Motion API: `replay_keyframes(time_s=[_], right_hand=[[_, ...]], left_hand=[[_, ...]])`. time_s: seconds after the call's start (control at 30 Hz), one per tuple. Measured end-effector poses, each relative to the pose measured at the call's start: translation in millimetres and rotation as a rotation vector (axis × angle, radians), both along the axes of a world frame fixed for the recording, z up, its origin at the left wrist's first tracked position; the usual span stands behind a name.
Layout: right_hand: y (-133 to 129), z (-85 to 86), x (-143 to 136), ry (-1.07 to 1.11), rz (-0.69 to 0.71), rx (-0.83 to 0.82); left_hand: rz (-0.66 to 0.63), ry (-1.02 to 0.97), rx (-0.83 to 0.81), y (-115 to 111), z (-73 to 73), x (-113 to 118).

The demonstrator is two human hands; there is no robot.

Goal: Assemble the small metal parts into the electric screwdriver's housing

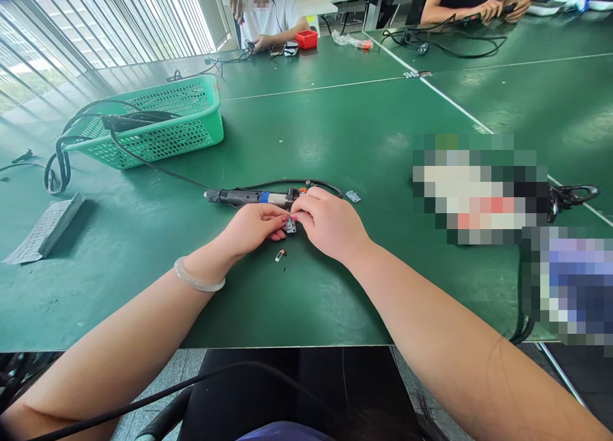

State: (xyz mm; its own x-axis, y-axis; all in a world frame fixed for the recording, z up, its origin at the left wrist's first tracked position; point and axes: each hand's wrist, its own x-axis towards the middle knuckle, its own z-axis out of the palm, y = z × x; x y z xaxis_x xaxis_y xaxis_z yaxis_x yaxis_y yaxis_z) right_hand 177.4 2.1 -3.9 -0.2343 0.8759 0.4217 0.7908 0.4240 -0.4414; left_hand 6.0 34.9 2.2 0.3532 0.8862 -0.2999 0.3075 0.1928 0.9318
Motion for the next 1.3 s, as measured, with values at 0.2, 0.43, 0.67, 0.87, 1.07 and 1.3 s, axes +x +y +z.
replay_keyframes(time_s=[0.2, 0.43, 0.67, 0.87, 1.07, 1.3], right_hand=[[-8.2, 9.3, 5.8, -0.035, 0.31, -0.233], [-14.3, 5.6, -8.0, -0.17, 0.301, -0.333], [-14.4, 6.1, -8.4, -0.201, 0.307, -0.309], [-17.0, 8.9, -5.5, -0.218, 0.294, -0.274], [-16.9, 5.4, -14.0, -0.235, 0.315, -0.297], [-13.9, 2.2, -11.6, -0.234, 0.278, -0.314]], left_hand=[[-0.022, 0.044, 0.031, 1.1, -1.7, -1.3], [-0.024, 0.079, 0.044, 1.4, 1.3, -1.3], [-0.041, 0.085, 0.052, 3.0, -1.6, -2.1], [-0.041, 0.076, 0.048, 2.5, -2.2, -2.5], [-0.034, 0.073, 0.055, 3.5, -3.4, -3.5], [-0.028, 0.075, 0.042, 2.3, -1.3, -2.2]])
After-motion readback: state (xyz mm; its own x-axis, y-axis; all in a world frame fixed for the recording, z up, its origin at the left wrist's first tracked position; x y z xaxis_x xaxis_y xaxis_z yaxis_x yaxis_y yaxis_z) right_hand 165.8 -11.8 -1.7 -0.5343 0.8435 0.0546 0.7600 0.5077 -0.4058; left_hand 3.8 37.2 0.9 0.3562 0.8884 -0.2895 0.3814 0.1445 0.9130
